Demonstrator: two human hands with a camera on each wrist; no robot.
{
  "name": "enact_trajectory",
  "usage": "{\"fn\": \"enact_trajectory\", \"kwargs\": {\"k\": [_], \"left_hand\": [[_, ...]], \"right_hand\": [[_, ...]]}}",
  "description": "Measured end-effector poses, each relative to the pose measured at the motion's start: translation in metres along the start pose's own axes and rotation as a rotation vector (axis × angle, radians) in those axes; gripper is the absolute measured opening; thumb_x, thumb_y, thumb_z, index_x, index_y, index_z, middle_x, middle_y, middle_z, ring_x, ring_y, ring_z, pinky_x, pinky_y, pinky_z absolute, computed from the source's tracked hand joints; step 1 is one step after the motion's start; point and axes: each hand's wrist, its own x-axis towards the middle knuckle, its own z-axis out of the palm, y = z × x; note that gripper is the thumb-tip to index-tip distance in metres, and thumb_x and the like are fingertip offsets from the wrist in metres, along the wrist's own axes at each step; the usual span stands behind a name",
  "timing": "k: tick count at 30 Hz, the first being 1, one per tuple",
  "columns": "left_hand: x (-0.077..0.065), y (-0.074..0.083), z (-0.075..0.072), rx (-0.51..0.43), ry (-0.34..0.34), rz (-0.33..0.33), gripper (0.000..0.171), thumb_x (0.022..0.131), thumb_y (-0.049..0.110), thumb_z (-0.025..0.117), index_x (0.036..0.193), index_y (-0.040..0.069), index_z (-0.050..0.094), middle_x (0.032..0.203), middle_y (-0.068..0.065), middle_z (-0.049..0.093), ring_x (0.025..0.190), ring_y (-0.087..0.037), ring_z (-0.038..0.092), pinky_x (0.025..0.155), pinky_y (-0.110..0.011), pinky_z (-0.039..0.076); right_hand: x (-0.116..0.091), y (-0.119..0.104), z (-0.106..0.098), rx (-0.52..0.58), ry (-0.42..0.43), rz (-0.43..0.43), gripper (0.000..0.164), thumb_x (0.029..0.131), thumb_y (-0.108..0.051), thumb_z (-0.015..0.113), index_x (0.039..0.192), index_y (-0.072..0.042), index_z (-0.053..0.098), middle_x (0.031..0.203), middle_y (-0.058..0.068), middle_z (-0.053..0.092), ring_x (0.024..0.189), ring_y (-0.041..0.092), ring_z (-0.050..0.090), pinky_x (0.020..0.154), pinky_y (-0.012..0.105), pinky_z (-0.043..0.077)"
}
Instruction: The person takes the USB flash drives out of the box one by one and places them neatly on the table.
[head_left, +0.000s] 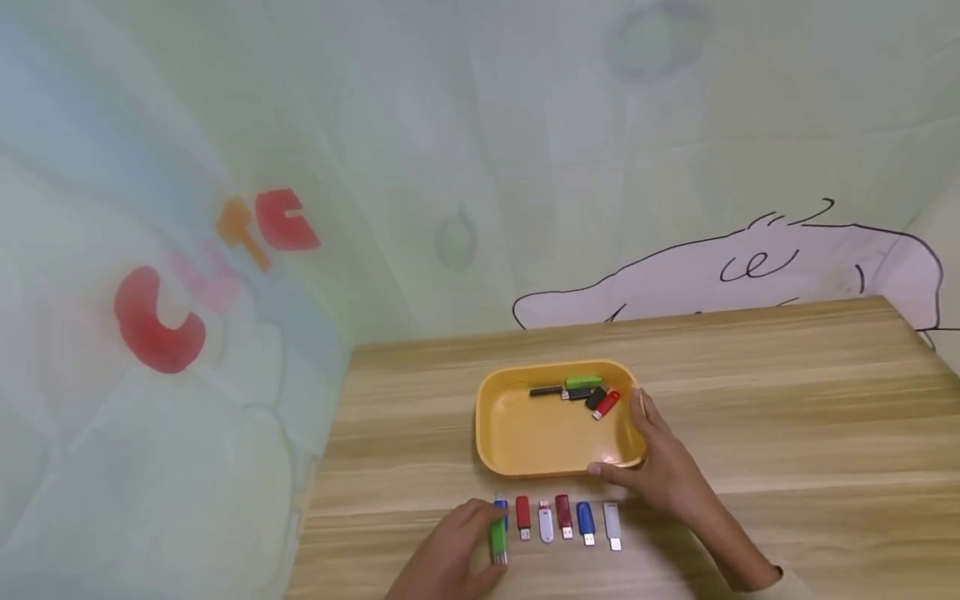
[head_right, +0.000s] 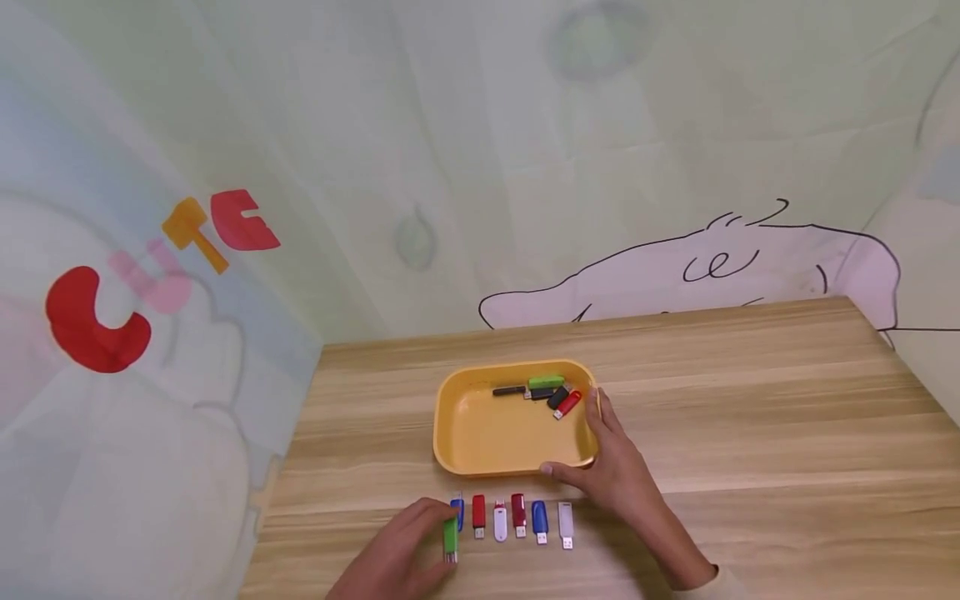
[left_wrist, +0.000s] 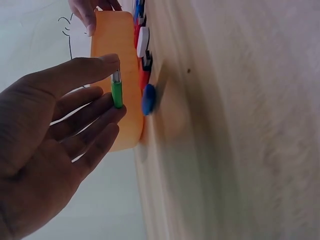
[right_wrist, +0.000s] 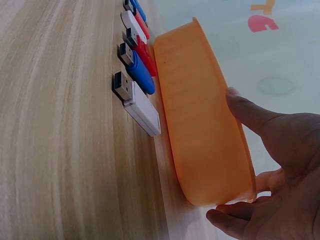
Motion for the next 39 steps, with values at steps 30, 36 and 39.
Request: {"fn": "enact_trajectory", "kwargs": {"k": [30,36,39], "left_hand": [[-0.013,-0.011,0.023,0.042,-0.067,0.098,0.056,0.091,0.056,0.078,0.13,0.016,0.07,0.125,0.006,0.069,0.115,-0.009,0.063,0.103,-0.032,0.056],[-0.014,-0.012,0.025,0.045,-0.052,0.112,0.061,0.09,0.062,0.077,0.129,0.016,0.071,0.123,0.007,0.068,0.112,-0.007,0.061,0.101,-0.03,0.055],[-0.014,-0.011,0.024,0.036,-0.059,0.095,0.062,0.09,0.063,0.076,0.13,0.016,0.07,0.123,0.008,0.067,0.112,-0.006,0.06,0.101,-0.029,0.055]], "right_hand": [[0.001,0.001,0.0,0.032,-0.011,0.008,0.134,0.078,-0.06,0.089,0.17,-0.008,0.006,0.177,0.023,0.006,0.157,0.056,0.019,0.123,0.067,0.029],[0.001,0.001,0.0,0.03,-0.011,0.014,0.134,0.078,-0.059,0.09,0.17,-0.008,0.006,0.177,0.024,0.006,0.157,0.055,0.019,0.123,0.067,0.029],[-0.001,-0.001,-0.001,0.033,-0.014,0.016,0.134,0.078,-0.058,0.09,0.17,-0.008,0.007,0.177,0.024,0.006,0.157,0.056,0.019,0.123,0.067,0.03]]}}
